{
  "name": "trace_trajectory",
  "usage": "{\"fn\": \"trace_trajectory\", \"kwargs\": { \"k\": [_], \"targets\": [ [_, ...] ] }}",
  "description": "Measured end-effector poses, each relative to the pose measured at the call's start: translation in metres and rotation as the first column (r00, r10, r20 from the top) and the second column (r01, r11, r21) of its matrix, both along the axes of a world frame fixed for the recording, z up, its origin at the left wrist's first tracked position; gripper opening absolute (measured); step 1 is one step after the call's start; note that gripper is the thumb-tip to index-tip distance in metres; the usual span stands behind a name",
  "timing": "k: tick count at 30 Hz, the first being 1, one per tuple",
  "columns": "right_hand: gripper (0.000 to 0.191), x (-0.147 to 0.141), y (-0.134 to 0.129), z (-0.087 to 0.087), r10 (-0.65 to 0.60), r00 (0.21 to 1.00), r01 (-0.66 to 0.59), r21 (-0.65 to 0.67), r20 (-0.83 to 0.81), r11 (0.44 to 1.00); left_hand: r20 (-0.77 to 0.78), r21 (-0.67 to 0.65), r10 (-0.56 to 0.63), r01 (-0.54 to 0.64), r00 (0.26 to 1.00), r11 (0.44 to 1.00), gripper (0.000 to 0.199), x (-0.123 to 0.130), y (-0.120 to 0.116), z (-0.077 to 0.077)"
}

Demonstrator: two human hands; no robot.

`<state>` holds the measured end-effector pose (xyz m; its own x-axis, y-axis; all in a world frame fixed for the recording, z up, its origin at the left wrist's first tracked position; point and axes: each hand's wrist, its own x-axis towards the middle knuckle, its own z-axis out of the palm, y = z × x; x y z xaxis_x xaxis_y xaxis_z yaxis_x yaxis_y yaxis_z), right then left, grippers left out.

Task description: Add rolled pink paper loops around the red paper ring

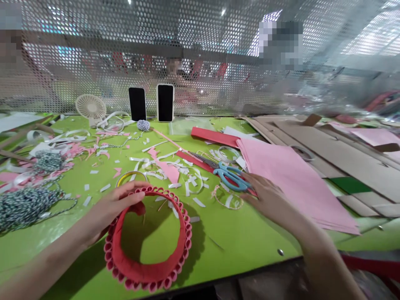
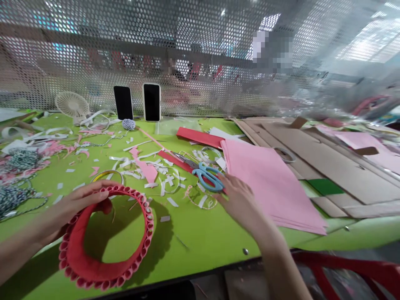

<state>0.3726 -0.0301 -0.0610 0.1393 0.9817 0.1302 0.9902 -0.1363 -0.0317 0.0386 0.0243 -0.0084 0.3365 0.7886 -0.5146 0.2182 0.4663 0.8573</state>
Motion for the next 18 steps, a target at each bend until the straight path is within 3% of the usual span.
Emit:
{"fn": "trace_trajectory", "kwargs": {
  "k": [4, 8, 13, 15, 18],
  "targets": [
    [0.035, -0.021, 0.022, -0.011, 0.031, 0.989, -0.026, 0.036, -0.141, 0.999, 0.001, 0.02, 0.004, -0.004, 1.0, 1.0, 0.048, 0.001, -0.001, 0.0],
    [0.033, -0.02, 0.029, -0.003, 0.029, 0.976, -0.021, 0.038, -0.214, 0.999, 0.024, 0.02, 0.006, -0.007, 1.0, 1.0, 0.046, 0.001, -0.003, 0.001],
    [0.029, -0.012, 0.045, 0.016, 0.043, 0.812, 0.048, 0.14, -0.582, 0.989, -0.003, -0.008, -0.014, 0.014, 1.0, 1.0, 0.049, 0.001, -0.003, 0.002],
    [0.03, -0.02, 0.056, 0.018, 0.051, 0.789, 0.065, 0.165, -0.612, 0.984, -0.002, -0.016, -0.021, 0.021, 1.0, 1.0, 0.049, 0.001, -0.004, 0.002],
    [0.035, -0.05, 0.067, 0.015, 0.103, 0.787, -0.007, 0.158, -0.608, 0.987, 0.019, 0.008, -0.025, 0.025, 1.0, 1.0, 0.041, 0.001, -0.004, 0.0]
  ]
}}
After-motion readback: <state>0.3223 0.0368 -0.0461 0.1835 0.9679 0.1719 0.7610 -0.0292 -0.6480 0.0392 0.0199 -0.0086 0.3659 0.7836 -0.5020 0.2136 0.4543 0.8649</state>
